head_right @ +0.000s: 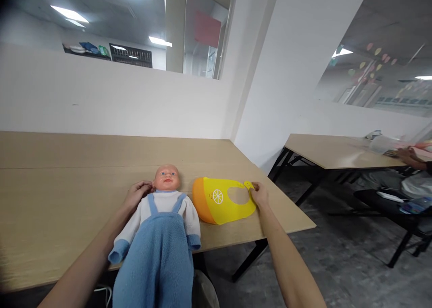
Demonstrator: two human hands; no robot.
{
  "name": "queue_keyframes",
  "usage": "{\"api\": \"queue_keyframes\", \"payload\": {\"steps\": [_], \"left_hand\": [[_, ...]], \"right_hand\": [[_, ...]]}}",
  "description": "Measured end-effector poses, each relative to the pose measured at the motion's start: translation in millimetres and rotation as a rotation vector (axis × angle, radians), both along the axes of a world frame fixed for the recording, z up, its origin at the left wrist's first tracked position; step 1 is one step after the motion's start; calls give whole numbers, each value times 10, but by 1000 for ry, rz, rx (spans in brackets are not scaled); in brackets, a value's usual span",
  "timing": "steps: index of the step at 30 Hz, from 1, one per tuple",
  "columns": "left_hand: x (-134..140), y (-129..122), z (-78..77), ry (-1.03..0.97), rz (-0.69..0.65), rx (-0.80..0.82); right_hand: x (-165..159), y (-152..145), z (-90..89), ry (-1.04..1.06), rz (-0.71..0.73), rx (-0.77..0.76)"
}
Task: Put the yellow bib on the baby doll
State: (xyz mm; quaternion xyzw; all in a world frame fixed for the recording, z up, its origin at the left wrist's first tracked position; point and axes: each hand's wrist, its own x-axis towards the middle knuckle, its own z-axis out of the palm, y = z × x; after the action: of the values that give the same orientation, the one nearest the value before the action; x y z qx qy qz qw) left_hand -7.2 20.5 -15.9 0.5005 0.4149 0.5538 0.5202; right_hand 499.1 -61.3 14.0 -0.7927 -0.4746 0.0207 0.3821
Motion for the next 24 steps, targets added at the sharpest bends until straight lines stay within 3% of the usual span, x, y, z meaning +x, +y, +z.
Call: {"api": "queue_keyframes", "payload": {"steps": [5, 9, 14, 19, 24], "left_hand": [[-5, -71, 10, 12, 19, 23], [-26, -234, 55, 93, 60, 51], [-127, -504, 114, 204, -9, 4], [-253, -785, 59, 132, -46, -105], [-402, -1260, 84, 159, -136, -130]], "right_hand": [[-42, -153, -44, -64, -79, -107], [-98, -293, -46, -132, -50, -166], [-249, -518, -78, -243, 24, -223], [-425, -781, -175, -425, 18, -282], [-616, -1014, -262, -494, 14, -237]]}}
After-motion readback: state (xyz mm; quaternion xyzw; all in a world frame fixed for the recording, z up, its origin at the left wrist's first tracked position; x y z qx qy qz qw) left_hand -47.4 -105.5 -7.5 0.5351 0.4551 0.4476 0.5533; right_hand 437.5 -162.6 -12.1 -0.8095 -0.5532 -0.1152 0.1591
